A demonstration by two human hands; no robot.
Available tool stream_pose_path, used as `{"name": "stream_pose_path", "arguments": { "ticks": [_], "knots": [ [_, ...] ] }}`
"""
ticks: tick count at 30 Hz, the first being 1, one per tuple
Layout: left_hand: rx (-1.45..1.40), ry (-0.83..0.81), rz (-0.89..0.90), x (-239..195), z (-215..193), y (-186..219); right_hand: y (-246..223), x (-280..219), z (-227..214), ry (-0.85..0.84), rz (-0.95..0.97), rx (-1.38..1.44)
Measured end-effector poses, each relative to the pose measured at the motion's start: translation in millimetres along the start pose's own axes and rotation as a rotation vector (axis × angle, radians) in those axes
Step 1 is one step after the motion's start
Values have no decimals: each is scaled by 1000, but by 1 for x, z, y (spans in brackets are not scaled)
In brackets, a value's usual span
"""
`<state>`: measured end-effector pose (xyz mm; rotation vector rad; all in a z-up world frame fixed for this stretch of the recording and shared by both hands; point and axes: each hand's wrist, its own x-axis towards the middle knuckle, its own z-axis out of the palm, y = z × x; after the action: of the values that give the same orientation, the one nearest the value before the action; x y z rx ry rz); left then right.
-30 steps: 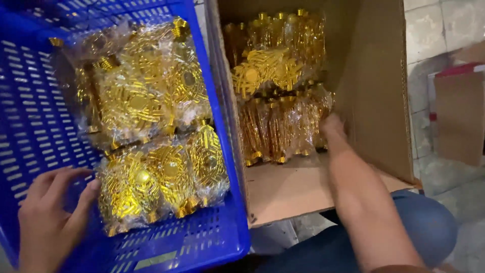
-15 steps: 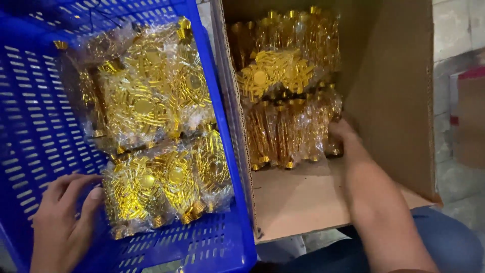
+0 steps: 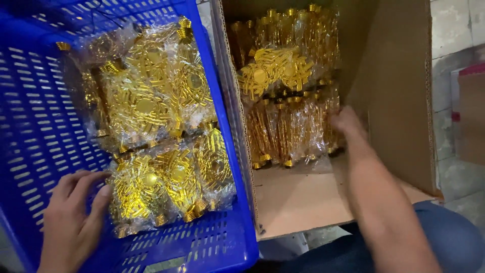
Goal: The person sorts gold-colored decorative items by hand, transferring them between a blue plastic basket and a cardboard box.
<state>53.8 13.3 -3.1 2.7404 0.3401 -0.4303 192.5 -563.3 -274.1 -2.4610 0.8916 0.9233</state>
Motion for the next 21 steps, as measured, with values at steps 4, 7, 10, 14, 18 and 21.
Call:
{"name": "stream_pose_path", "arguments": {
  "ticks": [4,7,10,14,18,21],
  "knots": [
    [-43,75,162,-5,6,7,-57,-21,-64,168,-201,-303],
    [-284,118,298,-11,21,23,-141,-128,-140,34,-258,-171],
    [-538,-20,196,-24,43,42,-166,-217,-178,-248,-850,110],
    [-955,-332,157,-37,107,19,-203,-310,-126,-600,-1304,126],
    [-1418,-332,-377,-67,138,-3,-228,-339,-92,-669,-1194,-212],
    [-1342,-301,-652,-66,109,26,-232,-253,-74,-464,-1042,253]
  ]
}}
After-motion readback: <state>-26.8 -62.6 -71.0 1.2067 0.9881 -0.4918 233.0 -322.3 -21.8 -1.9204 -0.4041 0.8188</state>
